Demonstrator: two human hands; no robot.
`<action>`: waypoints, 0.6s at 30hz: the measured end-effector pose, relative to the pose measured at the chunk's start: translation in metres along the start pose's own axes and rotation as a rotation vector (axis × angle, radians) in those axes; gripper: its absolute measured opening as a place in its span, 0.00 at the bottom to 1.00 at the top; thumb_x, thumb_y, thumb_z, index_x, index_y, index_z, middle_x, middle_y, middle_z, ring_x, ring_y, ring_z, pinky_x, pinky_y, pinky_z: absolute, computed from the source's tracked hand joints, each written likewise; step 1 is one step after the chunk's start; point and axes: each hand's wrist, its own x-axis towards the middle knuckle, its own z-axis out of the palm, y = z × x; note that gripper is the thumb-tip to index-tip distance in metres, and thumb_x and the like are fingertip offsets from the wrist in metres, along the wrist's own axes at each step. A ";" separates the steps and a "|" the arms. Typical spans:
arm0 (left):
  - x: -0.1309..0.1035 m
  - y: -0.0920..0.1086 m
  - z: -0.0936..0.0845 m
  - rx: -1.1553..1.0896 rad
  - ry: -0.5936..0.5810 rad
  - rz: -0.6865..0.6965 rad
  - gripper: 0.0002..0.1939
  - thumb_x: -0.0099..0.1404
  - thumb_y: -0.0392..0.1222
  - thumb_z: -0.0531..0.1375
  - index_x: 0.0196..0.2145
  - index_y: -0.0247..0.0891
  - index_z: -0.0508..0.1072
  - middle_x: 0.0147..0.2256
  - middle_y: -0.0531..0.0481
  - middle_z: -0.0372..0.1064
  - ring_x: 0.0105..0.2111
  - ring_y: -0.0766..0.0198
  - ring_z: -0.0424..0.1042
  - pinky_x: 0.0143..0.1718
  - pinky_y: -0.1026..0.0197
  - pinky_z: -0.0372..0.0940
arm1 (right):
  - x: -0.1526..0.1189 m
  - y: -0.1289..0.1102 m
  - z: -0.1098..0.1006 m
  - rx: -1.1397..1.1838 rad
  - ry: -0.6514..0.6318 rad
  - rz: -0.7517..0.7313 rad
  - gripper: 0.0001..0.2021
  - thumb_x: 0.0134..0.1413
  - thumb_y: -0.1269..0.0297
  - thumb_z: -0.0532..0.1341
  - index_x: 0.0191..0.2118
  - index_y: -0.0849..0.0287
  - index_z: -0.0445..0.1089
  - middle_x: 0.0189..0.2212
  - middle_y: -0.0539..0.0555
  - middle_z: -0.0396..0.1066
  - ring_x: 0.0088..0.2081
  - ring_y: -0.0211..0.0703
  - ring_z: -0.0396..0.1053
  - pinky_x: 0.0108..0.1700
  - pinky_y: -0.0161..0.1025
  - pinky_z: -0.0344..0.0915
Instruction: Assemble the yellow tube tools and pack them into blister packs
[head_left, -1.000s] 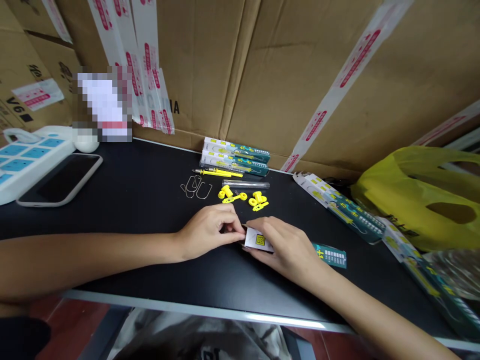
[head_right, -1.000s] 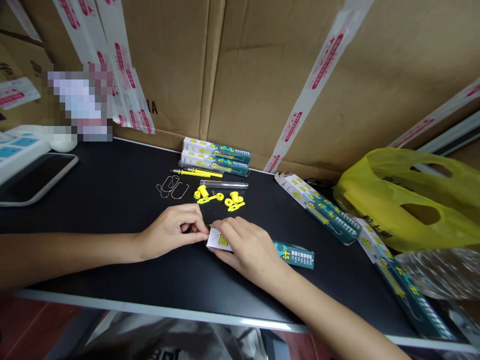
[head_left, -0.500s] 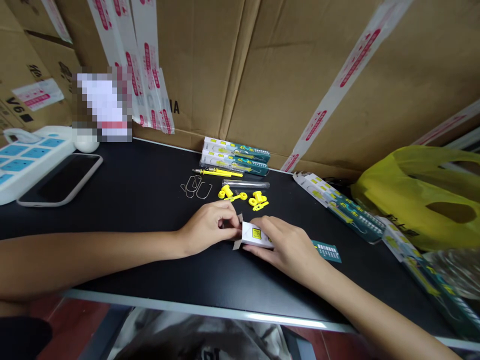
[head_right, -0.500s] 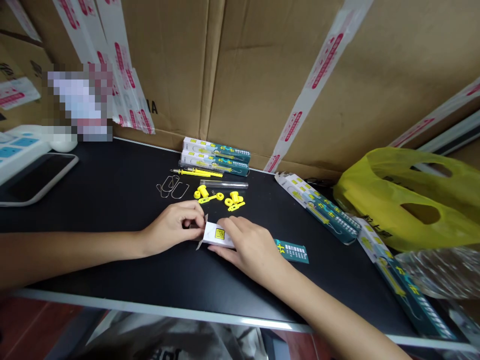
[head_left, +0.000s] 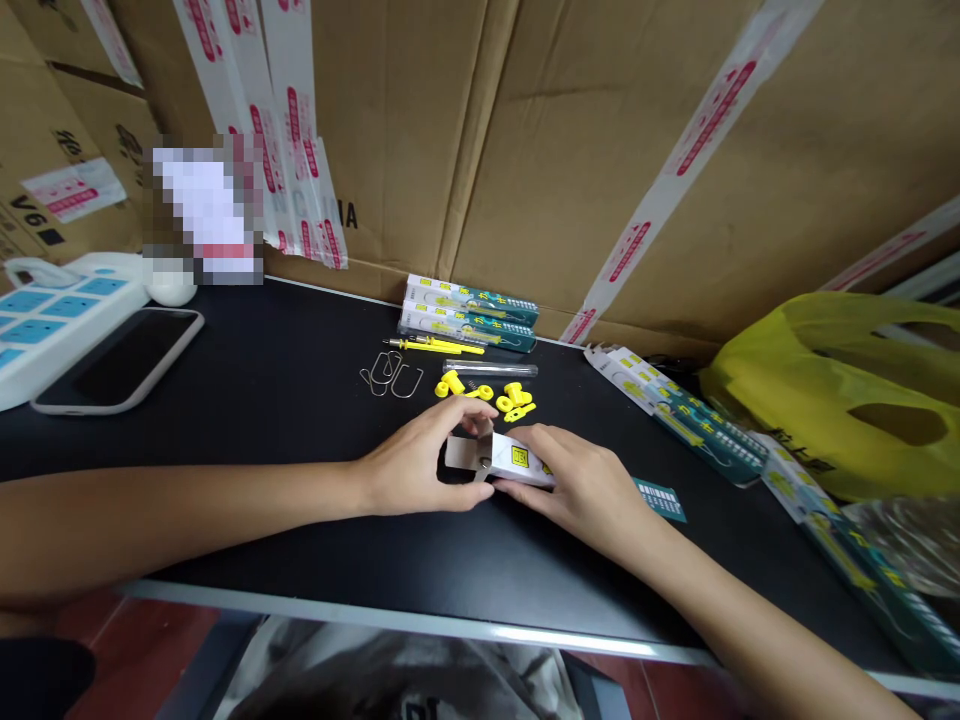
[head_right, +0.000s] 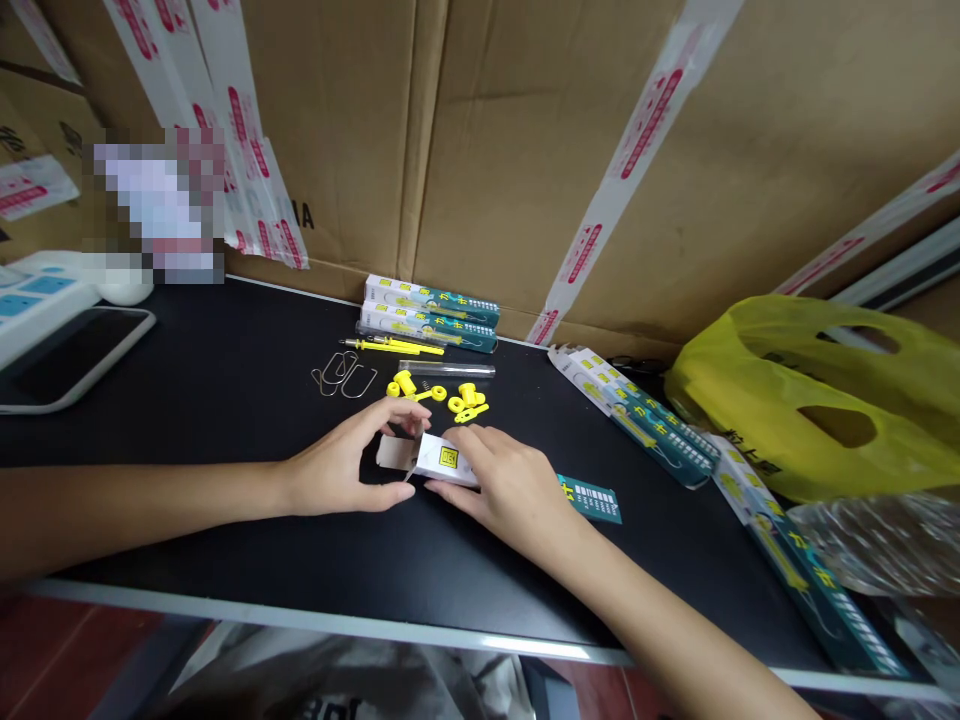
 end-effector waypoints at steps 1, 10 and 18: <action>0.000 -0.001 0.000 0.015 0.014 -0.002 0.28 0.54 0.38 0.63 0.51 0.41 0.60 0.47 0.46 0.65 0.46 0.59 0.66 0.48 0.55 0.62 | 0.000 0.001 0.000 0.002 0.003 0.001 0.14 0.56 0.55 0.60 0.43 0.57 0.64 0.36 0.56 0.73 0.35 0.46 0.72 0.33 0.38 0.65; 0.002 -0.001 -0.001 0.084 0.021 -0.044 0.05 0.58 0.35 0.58 0.33 0.38 0.64 0.36 0.51 0.64 0.37 0.64 0.65 0.40 0.61 0.61 | -0.001 -0.001 -0.001 0.040 -0.010 0.007 0.14 0.55 0.55 0.61 0.43 0.57 0.65 0.35 0.55 0.73 0.35 0.46 0.72 0.33 0.37 0.65; 0.000 0.001 -0.003 0.120 -0.113 -0.062 0.03 0.62 0.39 0.55 0.34 0.39 0.67 0.33 0.54 0.66 0.34 0.66 0.64 0.37 0.63 0.59 | -0.001 -0.002 0.000 0.040 -0.006 -0.011 0.13 0.56 0.55 0.60 0.43 0.57 0.65 0.34 0.55 0.73 0.34 0.45 0.71 0.32 0.37 0.65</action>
